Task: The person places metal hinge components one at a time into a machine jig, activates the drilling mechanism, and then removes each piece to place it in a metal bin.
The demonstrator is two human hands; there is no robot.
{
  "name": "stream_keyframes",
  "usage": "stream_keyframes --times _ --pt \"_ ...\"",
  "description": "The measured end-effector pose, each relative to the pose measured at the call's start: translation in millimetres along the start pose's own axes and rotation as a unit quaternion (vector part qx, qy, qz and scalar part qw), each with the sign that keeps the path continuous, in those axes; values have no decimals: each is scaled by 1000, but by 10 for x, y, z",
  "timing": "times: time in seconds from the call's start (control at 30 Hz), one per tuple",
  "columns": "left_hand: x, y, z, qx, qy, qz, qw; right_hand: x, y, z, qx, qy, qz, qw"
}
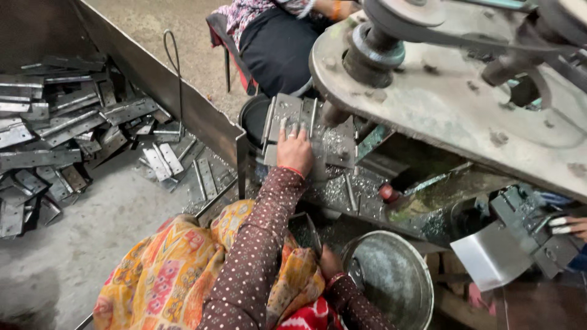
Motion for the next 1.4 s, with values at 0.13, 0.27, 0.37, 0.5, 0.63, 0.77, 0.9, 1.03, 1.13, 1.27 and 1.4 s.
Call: stream_keyframes --times 0.13,0.27,0.37,0.5,0.63,0.77,0.9,1.03,1.13,1.27,1.4 --pt "19 30 -162 55 -35 34 997 -258 160 -358 -23 231 23 972" --pt "228 320 -324 14 -90 51 995 -633 203 -724 -6 201 -31 979" --pt "520 890 -495 -21 -98 45 994 -710 217 -783 -8 217 -48 975" --pt "414 1264 -682 126 -75 106 984 -697 224 -721 19 249 -28 968" --pt "396 1190 -780 185 81 130 971 -740 274 -772 -2 157 -97 983" --pt "505 936 -890 249 141 106 952 -816 335 -735 -12 160 -56 985" --pt "555 484 -692 221 5 72 973 -763 290 -740 -27 184 -8 983" --pt "348 457 -432 49 -61 43 996 -676 175 -737 -19 183 -23 983" --pt "100 554 -438 -17 -71 -16 997 -634 215 -697 -18 182 -11 983" --pt "37 849 -713 26 -133 -92 986 -732 235 -749 -11 219 -10 976" --pt "304 1046 -748 -22 -77 -39 996 -940 190 -889 -14 242 -12 970"
Point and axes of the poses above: each hand's wrist, its own y-axis away from the middle knuckle, its own z-axis out of the palm, x = y × z, the point moved 1 cm from there along -y, towards the middle knuckle, and after that the axes turned 5 degrees about z, right-handed, at the moved point
